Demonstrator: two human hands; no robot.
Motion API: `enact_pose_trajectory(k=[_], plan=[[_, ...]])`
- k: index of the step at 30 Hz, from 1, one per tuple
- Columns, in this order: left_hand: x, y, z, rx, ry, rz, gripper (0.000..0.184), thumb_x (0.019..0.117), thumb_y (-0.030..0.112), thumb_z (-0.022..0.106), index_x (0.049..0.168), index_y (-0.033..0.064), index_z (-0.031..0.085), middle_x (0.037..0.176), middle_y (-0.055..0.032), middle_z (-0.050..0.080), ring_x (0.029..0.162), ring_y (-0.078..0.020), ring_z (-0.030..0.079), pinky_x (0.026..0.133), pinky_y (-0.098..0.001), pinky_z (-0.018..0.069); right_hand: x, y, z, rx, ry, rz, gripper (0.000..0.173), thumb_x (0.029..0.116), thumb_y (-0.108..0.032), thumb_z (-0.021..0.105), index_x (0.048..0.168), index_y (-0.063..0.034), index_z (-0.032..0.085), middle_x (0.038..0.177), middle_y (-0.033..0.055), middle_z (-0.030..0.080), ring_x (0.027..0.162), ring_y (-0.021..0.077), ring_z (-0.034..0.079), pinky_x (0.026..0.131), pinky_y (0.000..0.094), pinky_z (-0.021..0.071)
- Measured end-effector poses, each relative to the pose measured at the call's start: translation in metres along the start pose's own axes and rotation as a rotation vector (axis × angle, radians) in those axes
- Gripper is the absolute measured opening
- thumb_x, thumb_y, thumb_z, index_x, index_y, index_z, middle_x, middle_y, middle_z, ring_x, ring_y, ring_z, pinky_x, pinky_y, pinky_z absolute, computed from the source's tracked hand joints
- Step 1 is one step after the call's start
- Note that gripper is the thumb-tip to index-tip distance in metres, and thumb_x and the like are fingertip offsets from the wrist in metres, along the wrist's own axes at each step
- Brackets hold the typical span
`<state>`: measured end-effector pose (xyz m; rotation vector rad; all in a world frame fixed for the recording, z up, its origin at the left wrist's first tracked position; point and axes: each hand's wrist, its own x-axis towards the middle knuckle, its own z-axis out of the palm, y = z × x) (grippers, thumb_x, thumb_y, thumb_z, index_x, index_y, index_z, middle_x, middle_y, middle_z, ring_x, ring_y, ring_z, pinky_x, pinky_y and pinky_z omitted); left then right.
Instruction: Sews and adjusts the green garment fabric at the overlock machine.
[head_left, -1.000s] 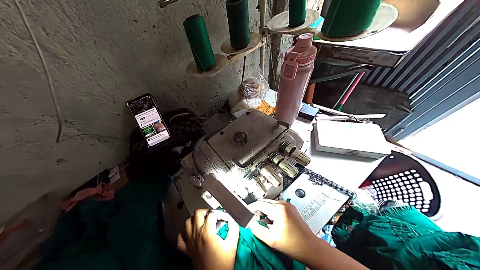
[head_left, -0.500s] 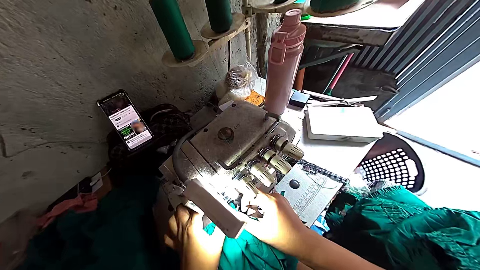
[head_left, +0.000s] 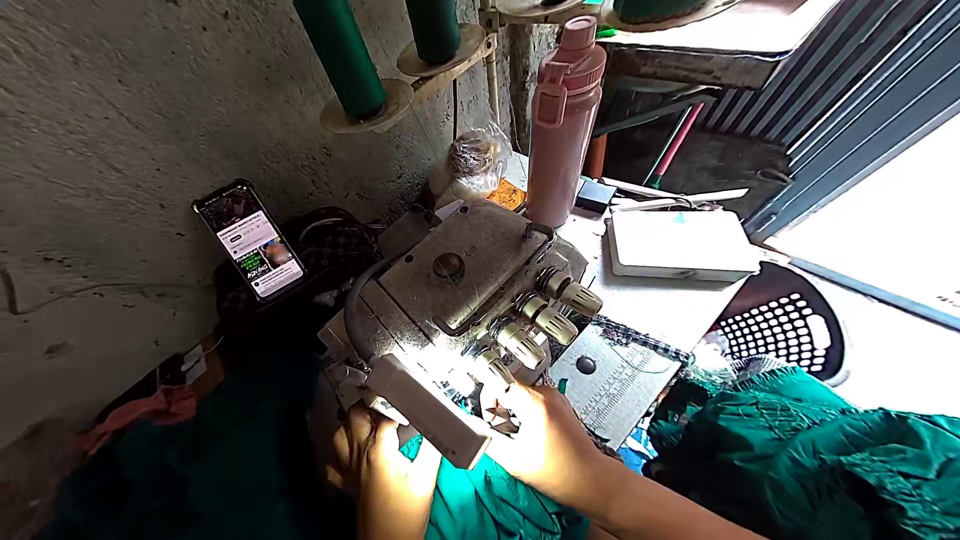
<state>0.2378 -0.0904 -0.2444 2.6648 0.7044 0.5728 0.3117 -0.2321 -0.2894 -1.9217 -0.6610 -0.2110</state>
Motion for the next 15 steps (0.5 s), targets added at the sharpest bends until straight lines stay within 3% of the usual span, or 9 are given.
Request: enact_pose_trajectory(k=[15], plan=[[0.0023,-0.0022,0.0025,-0.004,0.009,0.003,0.047,0.0732,0.039,0.066,0.095,-0.0026,0.074,0.117,-0.0309,0.062,0.115,-0.0557,0.049,0.085,-0.0709,0.0322,0.0027,-0.0049,-0.0030,0.038,-0.060,0.048,0.017,0.0784,-0.025,0.068,0.081,-0.0088,0.063,0.059,0.0009,0.053,0.051,0.0141,0.052,0.045,0.0322,0.0397]])
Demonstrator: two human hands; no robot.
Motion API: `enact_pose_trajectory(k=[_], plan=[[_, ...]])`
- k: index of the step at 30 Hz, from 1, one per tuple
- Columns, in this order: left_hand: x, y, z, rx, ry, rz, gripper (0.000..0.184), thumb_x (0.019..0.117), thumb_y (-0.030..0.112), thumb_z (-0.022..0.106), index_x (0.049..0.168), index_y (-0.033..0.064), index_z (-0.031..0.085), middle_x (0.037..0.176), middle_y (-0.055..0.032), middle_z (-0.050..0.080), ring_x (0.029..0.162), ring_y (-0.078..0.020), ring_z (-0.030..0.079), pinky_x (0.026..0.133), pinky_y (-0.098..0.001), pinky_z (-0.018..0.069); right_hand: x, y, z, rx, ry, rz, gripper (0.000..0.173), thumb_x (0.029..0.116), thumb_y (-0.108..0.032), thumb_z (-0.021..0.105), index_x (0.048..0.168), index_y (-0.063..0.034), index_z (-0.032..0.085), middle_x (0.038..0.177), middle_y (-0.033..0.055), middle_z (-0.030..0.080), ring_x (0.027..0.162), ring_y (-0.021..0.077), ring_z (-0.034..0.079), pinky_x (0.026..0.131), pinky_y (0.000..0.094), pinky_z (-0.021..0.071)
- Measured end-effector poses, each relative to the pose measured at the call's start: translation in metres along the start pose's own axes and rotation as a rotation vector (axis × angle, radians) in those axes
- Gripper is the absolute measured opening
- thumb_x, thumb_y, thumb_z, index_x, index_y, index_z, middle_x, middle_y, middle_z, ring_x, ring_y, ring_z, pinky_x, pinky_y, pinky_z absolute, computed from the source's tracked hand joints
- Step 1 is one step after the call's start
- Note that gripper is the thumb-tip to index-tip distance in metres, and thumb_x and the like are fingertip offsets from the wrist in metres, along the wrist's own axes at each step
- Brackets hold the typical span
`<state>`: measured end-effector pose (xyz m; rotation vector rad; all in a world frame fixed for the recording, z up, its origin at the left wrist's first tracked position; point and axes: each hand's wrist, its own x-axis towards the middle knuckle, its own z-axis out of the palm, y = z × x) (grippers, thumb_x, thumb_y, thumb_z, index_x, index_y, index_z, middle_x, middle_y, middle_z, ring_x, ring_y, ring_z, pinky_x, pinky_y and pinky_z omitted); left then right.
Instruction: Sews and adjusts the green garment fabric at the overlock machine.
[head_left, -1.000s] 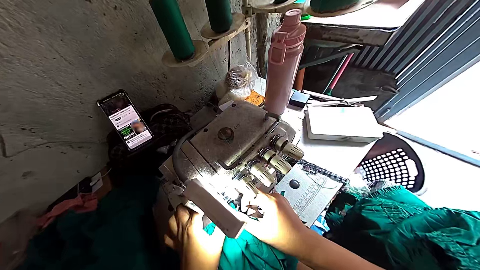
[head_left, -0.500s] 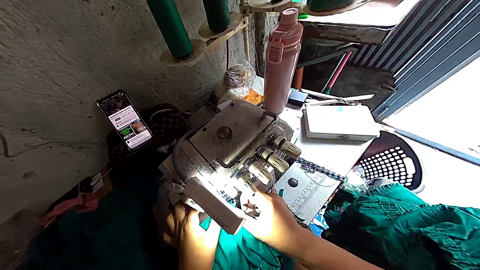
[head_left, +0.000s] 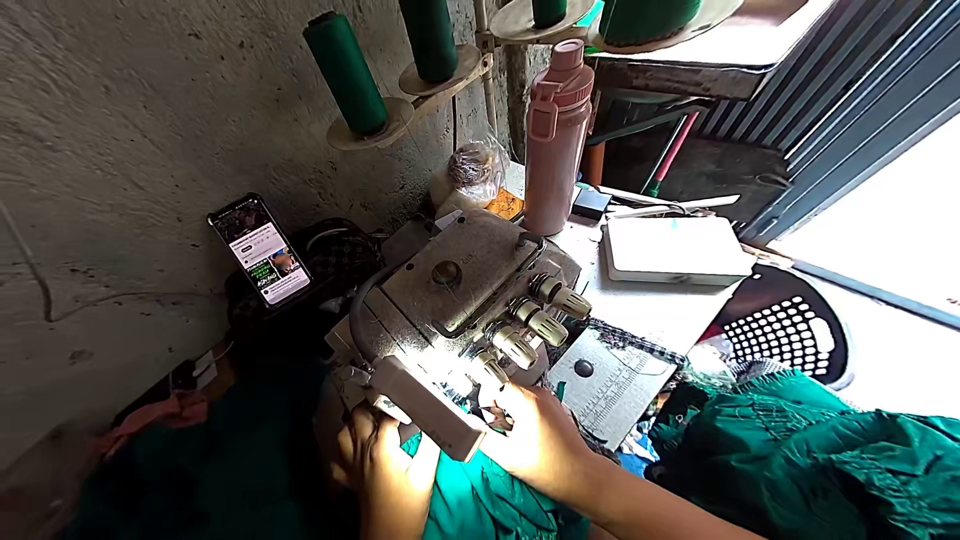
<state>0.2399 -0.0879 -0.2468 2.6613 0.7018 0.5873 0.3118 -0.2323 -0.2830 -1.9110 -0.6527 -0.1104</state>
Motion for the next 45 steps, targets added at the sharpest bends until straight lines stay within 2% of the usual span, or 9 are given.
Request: enact_pose_trajectory(k=[19,21,23,24,27,29,33,41,45], plan=[[0.003,-0.008,0.003,-0.030,0.004,0.016,0.044,0.0737,0.037,0.068,0.093,-0.0012,0.075,0.118,-0.0287,0.063,0.116,-0.0536,0.050,0.087,-0.0708,0.0320,0.002,0.000,0.000,-0.008,-0.016,-0.002,0.018,0.0802,-0.025,0.068,0.081,-0.0073,0.064,0.060,0.0034,0.055,0.053,0.0169,0.056,0.046,0.0358,0.0425],[0.003,-0.011,0.004,-0.043,0.025,0.024,0.051,0.0740,0.037,0.068,0.101,-0.0067,0.072,0.124,-0.0330,0.059,0.117,-0.0558,0.049,0.088,-0.0717,0.0320,0.001,-0.001,0.000,0.002,-0.025,0.004,0.017,0.0805,-0.024,0.067,0.082,-0.0073,0.064,0.061,0.0033,0.055,0.053,0.0169,0.056,0.047,0.0359,0.0427],[0.003,-0.016,0.007,-0.043,0.048,0.032,0.058,0.0793,0.036,0.066,0.111,-0.0123,0.067,0.143,-0.0370,0.048,0.126,-0.0589,0.045,0.096,-0.0735,0.0301,0.002,0.000,0.001,0.003,-0.010,-0.008,0.017,0.0805,-0.024,0.067,0.081,-0.0076,0.064,0.060,0.0034,0.055,0.052,0.0168,0.056,0.046,0.0356,0.0426],[0.003,-0.018,0.010,-0.046,0.063,0.044,0.054,0.0812,0.035,0.065,0.110,-0.0113,0.068,0.147,-0.0356,0.046,0.129,-0.0586,0.044,0.098,-0.0733,0.0278,0.001,0.001,0.001,0.002,-0.009,-0.010,0.017,0.0808,-0.025,0.067,0.080,-0.0078,0.063,0.060,0.0034,0.054,0.052,0.0167,0.055,0.045,0.0354,0.0421],[0.004,-0.022,0.016,-0.086,0.150,0.104,0.038,0.0783,0.032,0.065,0.093,-0.0020,0.075,0.130,-0.0278,0.064,0.126,-0.0520,0.050,0.099,-0.0696,0.0274,0.000,0.001,0.002,-0.004,0.002,-0.015,0.017,0.0810,-0.025,0.066,0.080,-0.0081,0.063,0.060,0.0031,0.055,0.053,0.0159,0.056,0.046,0.0347,0.0422],[0.005,-0.021,0.016,-0.108,0.162,0.098,0.035,0.0779,0.031,0.065,0.089,0.0003,0.077,0.123,-0.0240,0.068,0.127,-0.0504,0.050,0.101,-0.0715,0.0252,0.001,0.001,0.002,-0.001,0.000,-0.008,0.017,0.0808,-0.025,0.066,0.081,-0.0076,0.065,0.061,0.0034,0.056,0.053,0.0161,0.056,0.046,0.0350,0.0429],[0.003,-0.021,0.019,-0.048,0.177,0.117,0.036,0.0846,0.026,0.059,0.099,-0.0022,0.075,0.124,-0.0243,0.067,0.126,-0.0499,0.052,0.101,-0.0715,0.0266,0.000,0.001,0.002,0.013,-0.013,0.004,0.017,0.0822,-0.025,0.066,0.081,-0.0081,0.063,0.062,0.0027,0.055,0.054,0.0153,0.055,0.047,0.0339,0.0425],[0.002,-0.020,0.022,-0.031,0.267,0.090,0.032,0.0955,0.014,0.047,0.100,-0.0110,0.067,0.120,-0.0310,0.064,0.119,-0.0472,0.058,0.105,-0.0597,0.0367,0.001,0.003,0.003,0.040,-0.022,0.012,0.017,0.0829,-0.025,0.066,0.082,-0.0084,0.063,0.062,0.0023,0.054,0.054,0.0144,0.054,0.048,0.0325,0.0425],[0.001,-0.019,0.022,-0.089,0.294,0.055,0.031,0.0981,0.013,0.045,0.105,-0.0109,0.064,0.115,-0.0293,0.065,0.116,-0.0413,0.060,0.105,-0.0533,0.0398,0.000,0.004,0.003,0.059,-0.031,0.014,0.018,0.0840,-0.026,0.066,0.081,-0.0088,0.062,0.062,0.0021,0.054,0.055,0.0141,0.054,0.048,0.0324,0.0425]])
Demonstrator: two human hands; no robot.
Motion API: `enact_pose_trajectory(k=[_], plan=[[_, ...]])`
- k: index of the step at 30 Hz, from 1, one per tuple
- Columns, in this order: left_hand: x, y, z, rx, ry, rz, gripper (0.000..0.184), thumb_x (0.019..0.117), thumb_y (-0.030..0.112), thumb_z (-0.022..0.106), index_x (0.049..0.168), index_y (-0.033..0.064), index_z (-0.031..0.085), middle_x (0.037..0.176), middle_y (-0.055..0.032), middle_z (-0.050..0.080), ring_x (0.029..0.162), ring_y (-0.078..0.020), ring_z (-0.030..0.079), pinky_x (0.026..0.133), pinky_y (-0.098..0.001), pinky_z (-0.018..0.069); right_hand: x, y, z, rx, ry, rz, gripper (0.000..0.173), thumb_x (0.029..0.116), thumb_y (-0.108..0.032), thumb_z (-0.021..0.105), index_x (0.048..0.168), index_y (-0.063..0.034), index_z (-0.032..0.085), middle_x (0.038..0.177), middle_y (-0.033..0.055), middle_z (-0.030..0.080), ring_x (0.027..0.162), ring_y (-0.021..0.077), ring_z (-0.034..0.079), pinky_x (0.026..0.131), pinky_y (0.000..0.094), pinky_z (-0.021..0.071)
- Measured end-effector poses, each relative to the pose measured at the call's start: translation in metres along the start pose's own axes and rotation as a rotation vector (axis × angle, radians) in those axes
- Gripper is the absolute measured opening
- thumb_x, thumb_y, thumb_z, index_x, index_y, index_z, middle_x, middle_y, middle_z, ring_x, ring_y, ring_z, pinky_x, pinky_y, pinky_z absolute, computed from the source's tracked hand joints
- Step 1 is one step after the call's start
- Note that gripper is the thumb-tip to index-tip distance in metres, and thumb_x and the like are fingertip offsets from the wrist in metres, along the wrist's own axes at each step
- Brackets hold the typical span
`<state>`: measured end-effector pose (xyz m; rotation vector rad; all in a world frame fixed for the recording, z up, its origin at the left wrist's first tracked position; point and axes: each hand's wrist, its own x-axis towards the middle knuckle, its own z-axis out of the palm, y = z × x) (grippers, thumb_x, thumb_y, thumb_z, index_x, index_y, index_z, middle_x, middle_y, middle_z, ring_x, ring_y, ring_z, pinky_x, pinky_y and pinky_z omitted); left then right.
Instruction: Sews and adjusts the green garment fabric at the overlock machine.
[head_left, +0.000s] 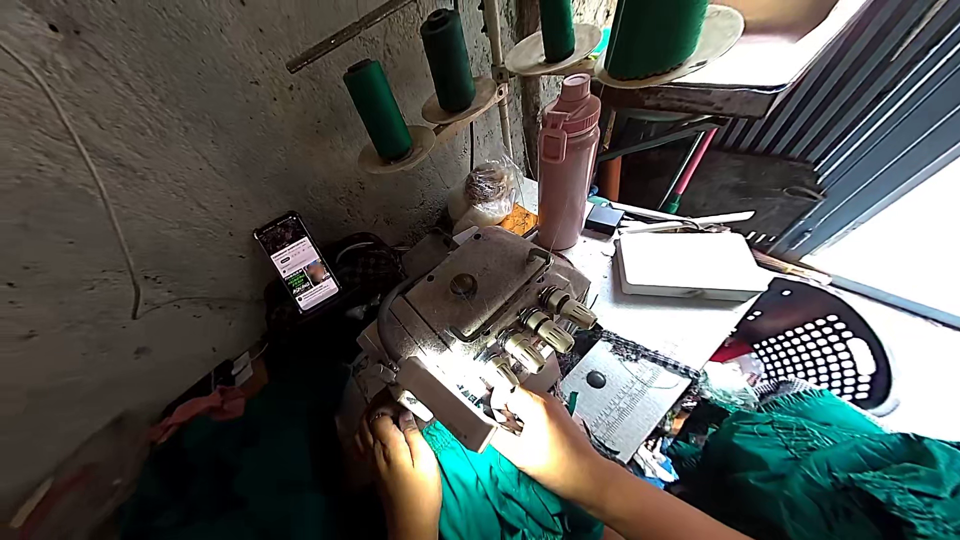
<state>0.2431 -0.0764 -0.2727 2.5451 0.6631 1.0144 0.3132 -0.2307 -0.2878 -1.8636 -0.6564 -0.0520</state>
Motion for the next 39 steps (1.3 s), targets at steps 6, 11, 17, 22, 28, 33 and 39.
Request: enact_pose_trajectory(k=[6,11,17,22,28,33,39], plan=[[0.000,0.000,0.000,-0.098,0.011,-0.063,0.028,0.0991,0.011,0.045,0.103,-0.0107,0.062,0.115,-0.0264,0.065,0.119,-0.0353,0.058,0.108,-0.0447,0.0390,-0.001,0.001,-0.002,0.029,-0.028,-0.003,0.018,0.0856,-0.026,0.065,0.082,-0.0086,0.062,0.062,0.0015,0.053,0.055,0.0132,0.053,0.049,0.0310,0.0421],[-0.005,-0.006,0.000,-0.367,-0.014,-0.133,0.025,0.0986,0.012,0.043,0.103,-0.0068,0.059,0.114,-0.0170,0.063,0.120,-0.0186,0.055,0.108,-0.0338,0.0380,-0.014,0.008,-0.010,0.012,-0.054,-0.031,0.026,0.0900,-0.038,0.069,0.096,-0.0130,0.066,0.070,-0.0032,0.063,0.060,0.0073,0.060,0.053,0.0284,0.0501],[-0.005,-0.002,-0.007,-0.730,-0.084,-0.208,0.020,0.1000,0.005,0.043,0.109,-0.0061,0.057,0.103,-0.0026,0.061,0.100,0.0001,0.060,0.091,-0.0182,0.0506,-0.004,0.021,-0.077,0.215,0.206,-0.223,0.013,0.1006,-0.031,0.065,0.103,-0.0182,0.063,0.096,-0.0141,0.066,0.075,-0.0115,0.056,0.064,0.0068,0.0469],[-0.002,0.000,-0.005,-0.678,-0.102,-0.178,0.015,0.1008,0.005,0.042,0.106,-0.0021,0.054,0.091,0.0031,0.064,0.090,0.0011,0.061,0.089,-0.0207,0.0514,0.085,0.091,-0.136,0.071,0.292,0.072,0.038,0.1074,-0.024,0.051,0.133,0.0028,0.056,0.119,0.0062,0.063,0.076,-0.0019,0.058,0.067,0.0204,0.0517],[0.003,0.017,-0.012,0.057,-0.230,0.059,0.030,0.0976,0.021,0.049,0.102,-0.0031,0.066,0.091,-0.0190,0.069,0.095,-0.0387,0.065,0.086,-0.0603,0.0404,0.116,0.148,-0.110,0.281,0.069,0.428,0.027,0.1113,-0.025,0.042,0.097,-0.0102,0.059,0.063,-0.0099,0.053,0.047,-0.0033,0.043,0.044,0.0153,0.0363],[0.033,0.013,-0.037,-0.011,-0.685,0.010,0.037,0.1002,0.030,0.058,0.111,-0.0026,0.071,0.111,-0.0212,0.069,0.115,-0.0403,0.060,0.097,-0.0633,0.0392,0.092,0.156,-0.101,0.313,0.171,0.217,0.024,0.1009,-0.004,0.044,0.115,0.0028,0.062,0.111,-0.0019,0.058,0.076,-0.0056,0.055,0.065,0.0132,0.0470],[0.078,0.004,-0.036,-0.159,-0.998,-0.054,0.027,0.0924,0.023,0.074,0.105,-0.0005,0.073,0.103,-0.0137,0.072,0.100,-0.0193,0.067,0.094,-0.0425,0.0505,0.112,0.144,-0.107,0.394,0.046,0.271,0.016,0.1018,-0.007,0.047,0.095,-0.0170,0.057,0.065,-0.0147,0.054,0.049,-0.0060,0.044,0.047,0.0131,0.0387]])
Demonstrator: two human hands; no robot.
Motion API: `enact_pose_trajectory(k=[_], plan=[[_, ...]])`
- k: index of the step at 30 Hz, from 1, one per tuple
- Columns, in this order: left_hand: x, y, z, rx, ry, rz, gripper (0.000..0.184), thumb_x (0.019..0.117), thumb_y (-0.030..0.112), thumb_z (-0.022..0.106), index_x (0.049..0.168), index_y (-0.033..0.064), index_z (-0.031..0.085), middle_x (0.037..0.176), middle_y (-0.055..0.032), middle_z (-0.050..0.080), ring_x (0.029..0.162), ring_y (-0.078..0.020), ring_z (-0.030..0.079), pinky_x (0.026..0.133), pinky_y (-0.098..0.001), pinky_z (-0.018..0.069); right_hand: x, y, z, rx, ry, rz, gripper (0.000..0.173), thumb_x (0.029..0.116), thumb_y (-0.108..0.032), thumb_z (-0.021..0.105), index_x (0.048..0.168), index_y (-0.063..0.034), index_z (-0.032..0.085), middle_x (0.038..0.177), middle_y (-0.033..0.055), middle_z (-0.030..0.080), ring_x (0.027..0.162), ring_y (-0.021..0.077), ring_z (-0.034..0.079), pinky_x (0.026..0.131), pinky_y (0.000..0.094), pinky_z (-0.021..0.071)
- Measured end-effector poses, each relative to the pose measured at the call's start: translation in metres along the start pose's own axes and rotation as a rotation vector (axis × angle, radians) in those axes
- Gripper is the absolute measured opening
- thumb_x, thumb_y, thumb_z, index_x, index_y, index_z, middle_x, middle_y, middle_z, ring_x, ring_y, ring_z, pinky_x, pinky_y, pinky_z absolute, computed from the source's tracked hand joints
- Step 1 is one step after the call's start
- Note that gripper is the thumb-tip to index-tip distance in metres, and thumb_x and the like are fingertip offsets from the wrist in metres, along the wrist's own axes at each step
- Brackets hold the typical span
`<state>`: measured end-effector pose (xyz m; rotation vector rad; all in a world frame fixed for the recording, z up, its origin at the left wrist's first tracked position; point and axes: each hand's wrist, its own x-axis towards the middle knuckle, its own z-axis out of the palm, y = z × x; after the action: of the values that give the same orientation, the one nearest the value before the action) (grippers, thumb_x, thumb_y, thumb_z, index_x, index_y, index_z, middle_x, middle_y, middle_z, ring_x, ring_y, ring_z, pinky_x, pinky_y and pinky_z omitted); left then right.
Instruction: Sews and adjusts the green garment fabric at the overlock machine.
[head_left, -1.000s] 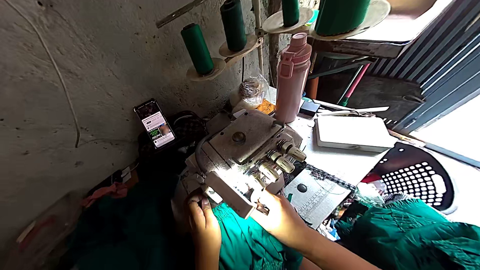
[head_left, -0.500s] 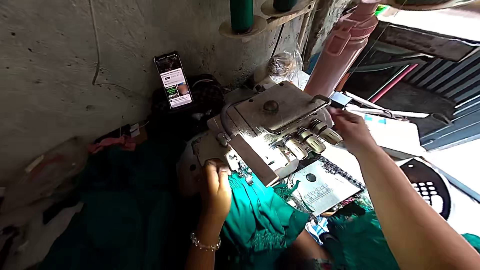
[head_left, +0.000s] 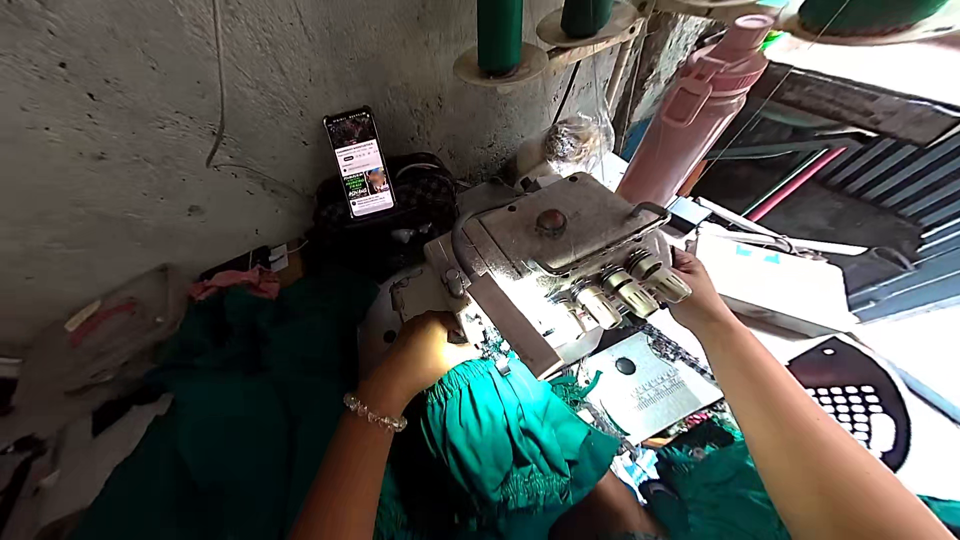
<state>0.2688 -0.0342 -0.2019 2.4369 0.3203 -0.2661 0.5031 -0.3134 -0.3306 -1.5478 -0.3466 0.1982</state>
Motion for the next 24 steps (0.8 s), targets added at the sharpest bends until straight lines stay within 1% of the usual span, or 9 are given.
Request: enact_pose_trajectory(k=[3,8,10,12,14,17,20,22,24], plan=[[0.002,0.003,-0.004,0.005,-0.043,-0.031,0.027,0.0917,0.022,0.076,0.105,-0.0011,0.072,0.104,-0.0139,0.071,0.101,-0.0190,0.066,0.095,-0.0421,0.0496,0.014,-0.021,0.006,-0.102,-0.002,-0.002,0.014,0.1055,-0.014,0.050,0.096,-0.0091,0.059,0.071,-0.0117,0.054,0.061,-0.0060,0.052,0.061,0.0156,0.0464],[0.005,0.003,-0.007,0.013,-0.068,-0.047,0.027,0.0911,0.024,0.077,0.104,0.0012,0.073,0.103,-0.0113,0.072,0.101,-0.0158,0.066,0.095,-0.0399,0.0502,0.031,-0.042,0.002,-0.347,-0.059,0.083,0.027,0.1062,-0.023,0.057,0.090,-0.0024,0.064,0.069,-0.0006,0.054,0.061,0.0045,0.048,0.061,0.0289,0.0437],[0.006,0.005,-0.009,0.012,-0.085,-0.061,0.025,0.0918,0.025,0.076,0.102,0.0017,0.073,0.102,-0.0107,0.071,0.100,-0.0157,0.065,0.094,-0.0405,0.0496,0.020,-0.043,-0.007,-0.400,-0.046,0.004,0.029,0.1071,-0.025,0.054,0.106,0.0013,0.065,0.081,0.0042,0.060,0.062,0.0062,0.047,0.061,0.0303,0.0428],[0.004,0.006,-0.010,0.040,-0.051,-0.101,0.023,0.0915,0.024,0.075,0.099,0.0026,0.073,0.101,-0.0116,0.071,0.101,-0.0199,0.065,0.093,-0.0453,0.0488,0.005,-0.046,-0.018,-0.404,0.022,-0.062,0.035,0.1078,-0.030,0.050,0.120,-0.0005,0.064,0.090,0.0027,0.065,0.057,0.0008,0.044,0.053,0.0231,0.0403],[-0.002,0.001,-0.008,0.166,0.073,-0.167,0.028,0.0895,0.032,0.076,0.098,0.0063,0.075,0.100,-0.0130,0.073,0.102,-0.0287,0.067,0.092,-0.0563,0.0489,-0.011,-0.054,-0.032,-0.412,0.056,-0.148,0.036,0.1069,-0.033,0.049,0.122,-0.0029,0.064,0.096,0.0012,0.066,0.056,-0.0025,0.045,0.051,0.0193,0.0396],[-0.013,-0.023,-0.001,0.284,0.360,-0.145,0.034,0.0835,0.041,0.079,0.099,0.0109,0.078,0.111,-0.0134,0.069,0.112,-0.0362,0.059,0.096,-0.0643,0.0351,-0.041,-0.087,-0.052,-0.471,0.077,-0.275,0.036,0.1065,-0.035,0.051,0.119,-0.0037,0.065,0.097,-0.0006,0.068,0.055,-0.0056,0.045,0.049,0.0161,0.0392],[-0.012,-0.040,0.018,0.143,0.467,0.063,0.044,0.0818,0.048,0.079,0.111,0.0157,0.079,0.143,-0.0122,0.058,0.142,-0.0368,0.042,0.112,-0.0736,0.0156,-0.070,-0.122,-0.059,-0.426,0.096,-0.333,0.029,0.1067,-0.032,0.050,0.119,-0.0096,0.064,0.097,-0.0101,0.068,0.053,-0.0093,0.046,0.049,0.0104,0.0394],[-0.007,-0.039,0.025,0.061,0.463,0.132,0.037,0.0814,0.045,0.080,0.105,0.0164,0.081,0.144,-0.0090,0.060,0.148,-0.0362,0.036,0.112,-0.0768,0.0071,-0.084,-0.139,-0.052,-0.374,0.090,-0.351,0.025,0.1062,-0.027,0.049,0.118,-0.0103,0.063,0.094,-0.0122,0.067,0.053,-0.0086,0.048,0.049,0.0093,0.0406],[-0.005,-0.035,0.027,0.069,0.460,0.167,0.026,0.0846,0.039,0.078,0.096,0.0161,0.081,0.136,-0.0070,0.065,0.145,-0.0336,0.040,0.112,-0.0778,0.0041,-0.095,-0.146,-0.044,-0.372,0.019,-0.406,0.022,0.1059,-0.025,0.049,0.116,-0.0109,0.062,0.095,-0.0129,0.068,0.054,-0.0087,0.049,0.049,0.0094,0.0419]])
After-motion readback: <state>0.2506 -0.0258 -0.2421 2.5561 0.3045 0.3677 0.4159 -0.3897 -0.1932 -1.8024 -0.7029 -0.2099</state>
